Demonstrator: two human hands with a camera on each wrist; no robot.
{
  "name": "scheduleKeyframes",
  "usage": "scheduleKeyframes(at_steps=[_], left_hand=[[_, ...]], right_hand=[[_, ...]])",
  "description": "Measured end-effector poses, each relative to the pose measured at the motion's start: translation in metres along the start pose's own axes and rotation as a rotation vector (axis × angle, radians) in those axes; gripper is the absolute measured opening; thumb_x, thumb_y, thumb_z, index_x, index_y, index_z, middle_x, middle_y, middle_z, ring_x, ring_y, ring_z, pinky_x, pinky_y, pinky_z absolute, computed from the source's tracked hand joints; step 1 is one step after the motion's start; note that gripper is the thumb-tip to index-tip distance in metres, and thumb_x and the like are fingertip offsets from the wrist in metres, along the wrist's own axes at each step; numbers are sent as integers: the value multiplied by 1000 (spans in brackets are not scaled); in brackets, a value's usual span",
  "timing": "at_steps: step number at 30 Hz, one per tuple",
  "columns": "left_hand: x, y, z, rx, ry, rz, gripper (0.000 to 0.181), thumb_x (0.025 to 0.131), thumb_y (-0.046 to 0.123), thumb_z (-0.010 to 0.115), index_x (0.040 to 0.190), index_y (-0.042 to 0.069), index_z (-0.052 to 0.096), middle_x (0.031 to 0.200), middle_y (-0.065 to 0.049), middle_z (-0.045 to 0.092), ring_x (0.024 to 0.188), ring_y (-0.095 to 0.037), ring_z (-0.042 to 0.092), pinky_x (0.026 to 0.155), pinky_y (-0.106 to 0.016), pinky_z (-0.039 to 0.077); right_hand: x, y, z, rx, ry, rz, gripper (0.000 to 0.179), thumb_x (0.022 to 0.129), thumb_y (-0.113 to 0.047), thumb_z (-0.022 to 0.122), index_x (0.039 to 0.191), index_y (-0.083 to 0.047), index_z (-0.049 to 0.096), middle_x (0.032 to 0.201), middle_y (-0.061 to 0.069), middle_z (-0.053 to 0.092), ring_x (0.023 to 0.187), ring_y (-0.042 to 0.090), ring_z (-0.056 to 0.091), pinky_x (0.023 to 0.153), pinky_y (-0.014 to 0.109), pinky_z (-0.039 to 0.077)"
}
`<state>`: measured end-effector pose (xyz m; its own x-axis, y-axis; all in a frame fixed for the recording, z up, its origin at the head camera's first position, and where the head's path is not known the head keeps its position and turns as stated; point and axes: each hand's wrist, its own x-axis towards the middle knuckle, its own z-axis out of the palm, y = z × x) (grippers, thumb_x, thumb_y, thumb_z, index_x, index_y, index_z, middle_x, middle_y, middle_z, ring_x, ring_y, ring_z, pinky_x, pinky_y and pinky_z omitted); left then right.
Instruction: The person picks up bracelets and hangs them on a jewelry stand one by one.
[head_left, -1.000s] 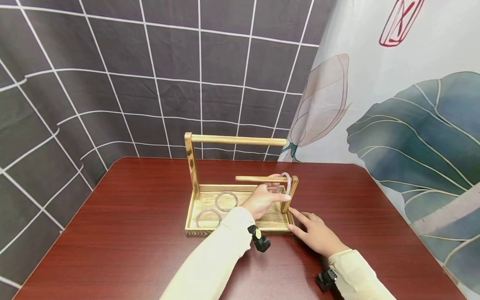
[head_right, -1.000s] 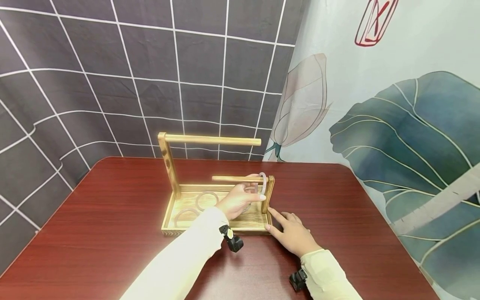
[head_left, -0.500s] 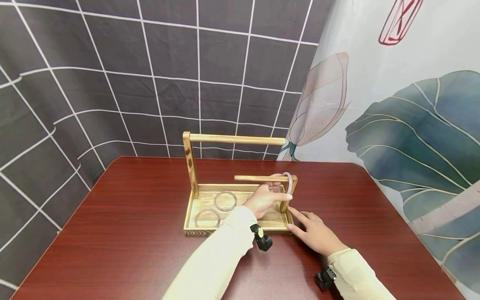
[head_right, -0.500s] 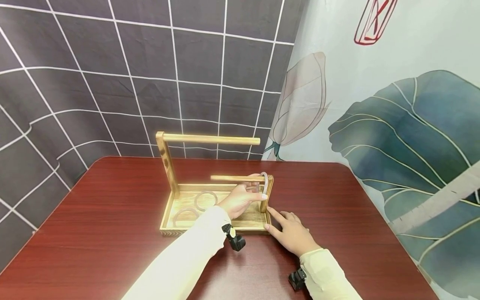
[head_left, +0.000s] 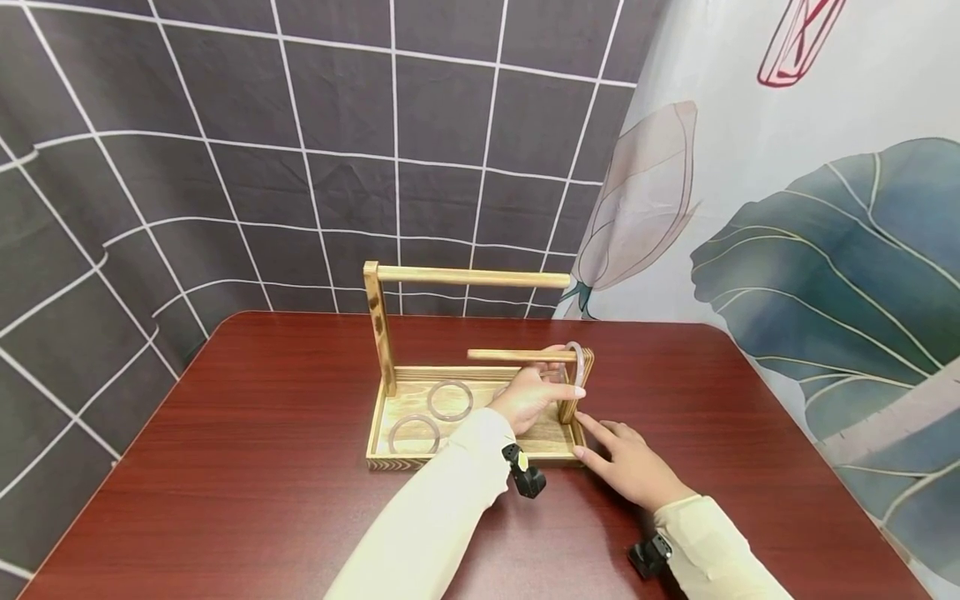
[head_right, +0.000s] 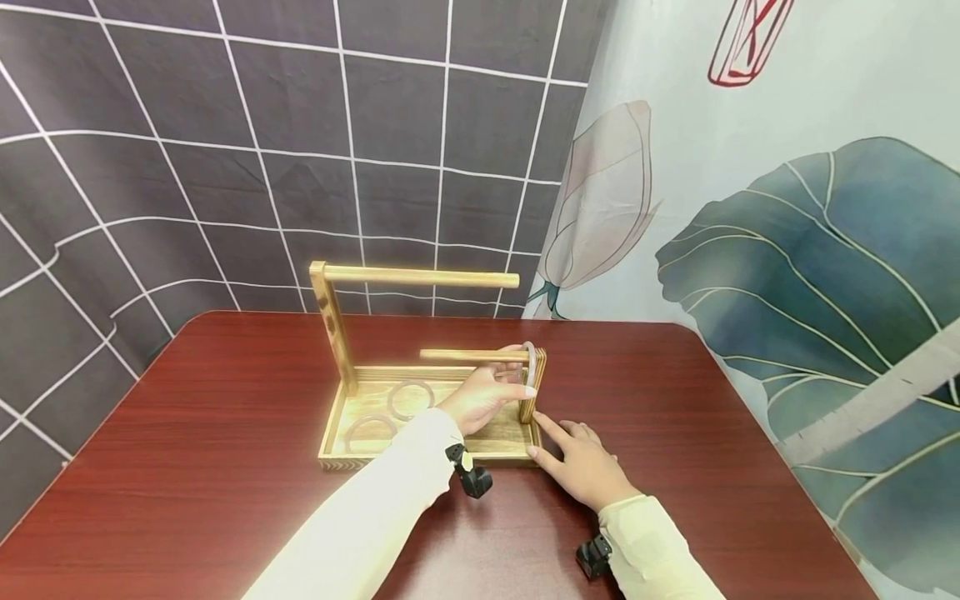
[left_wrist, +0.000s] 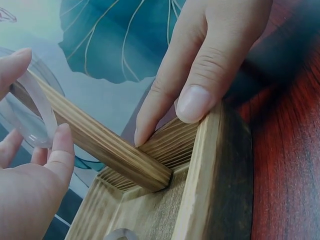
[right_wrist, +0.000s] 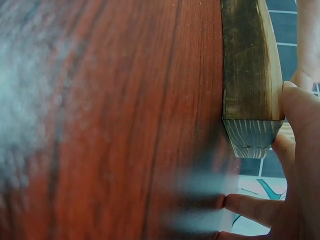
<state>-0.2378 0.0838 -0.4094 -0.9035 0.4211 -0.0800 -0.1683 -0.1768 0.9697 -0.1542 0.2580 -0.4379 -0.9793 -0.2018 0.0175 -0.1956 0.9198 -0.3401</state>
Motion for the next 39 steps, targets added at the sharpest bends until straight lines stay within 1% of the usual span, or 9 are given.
scheduleKeyframes(at_steps=[4,8,11,15,17,25,29,34,39], left_hand=[[0,1,-1,-19,-8,-18,71,77,-3,70,142,16,47,134,-19,43,122,-26,45,103,-36,40],[0,2,-1,-53,-17,-41,72,78,-4,69,143,17,46,137,-21,39,122,-26,45,103,-36,40],[-1,3,-1,-65,-22,-52,72,78,-4,69,143,17,46,137,-19,40,123,-27,45,101,-35,42],[0,3,-2,-67,-29,-46,73,78,-5,69,143,16,46,129,-13,44,124,-31,45,98,-33,43],[1,3,-2,-70,-32,-44,73,78,-6,68,143,16,46,129,-12,44,126,-32,43,98,-33,42],[1,3,-1,-126,-52,-65,74,79,-7,66,146,16,42,139,-20,37,132,-38,38,107,-44,38],[1,3,-1,-130,-50,-71,74,80,-6,66,146,16,41,141,-22,35,129,-35,41,108,-43,37],[1,3,-1,-134,-60,-69,76,80,-7,66,147,16,39,134,-18,38,124,-32,45,105,-40,40],[1,2,-2,-130,-69,-69,77,79,-9,66,147,16,38,137,-19,36,126,-31,45,103,-39,43]], right_hand=[[0,0,0,3,0,3,58,94,-50,53,144,-20,47,128,24,54,122,44,47,96,60,41],[0,0,0,-1,1,-2,58,94,-50,52,143,-20,47,127,23,54,122,44,47,95,60,41],[0,-1,-1,-1,-3,0,58,94,-51,52,143,-20,48,127,23,54,121,43,47,95,60,42],[0,0,0,-4,-9,4,58,94,-51,52,143,-21,48,127,23,54,122,44,47,95,60,41],[0,0,0,-3,-7,4,58,94,-51,52,143,-21,48,127,23,54,122,44,47,95,60,41],[1,3,2,-5,5,6,59,94,-52,52,144,-22,46,128,23,54,122,44,47,95,60,41],[0,3,2,-4,0,7,60,94,-53,51,144,-21,47,128,23,53,122,44,47,95,61,41],[1,4,4,-3,-1,11,59,94,-53,51,144,-21,47,129,23,53,123,44,46,96,61,40],[1,4,3,-2,-1,13,59,94,-52,52,144,-22,47,129,23,53,123,44,46,96,61,40]])
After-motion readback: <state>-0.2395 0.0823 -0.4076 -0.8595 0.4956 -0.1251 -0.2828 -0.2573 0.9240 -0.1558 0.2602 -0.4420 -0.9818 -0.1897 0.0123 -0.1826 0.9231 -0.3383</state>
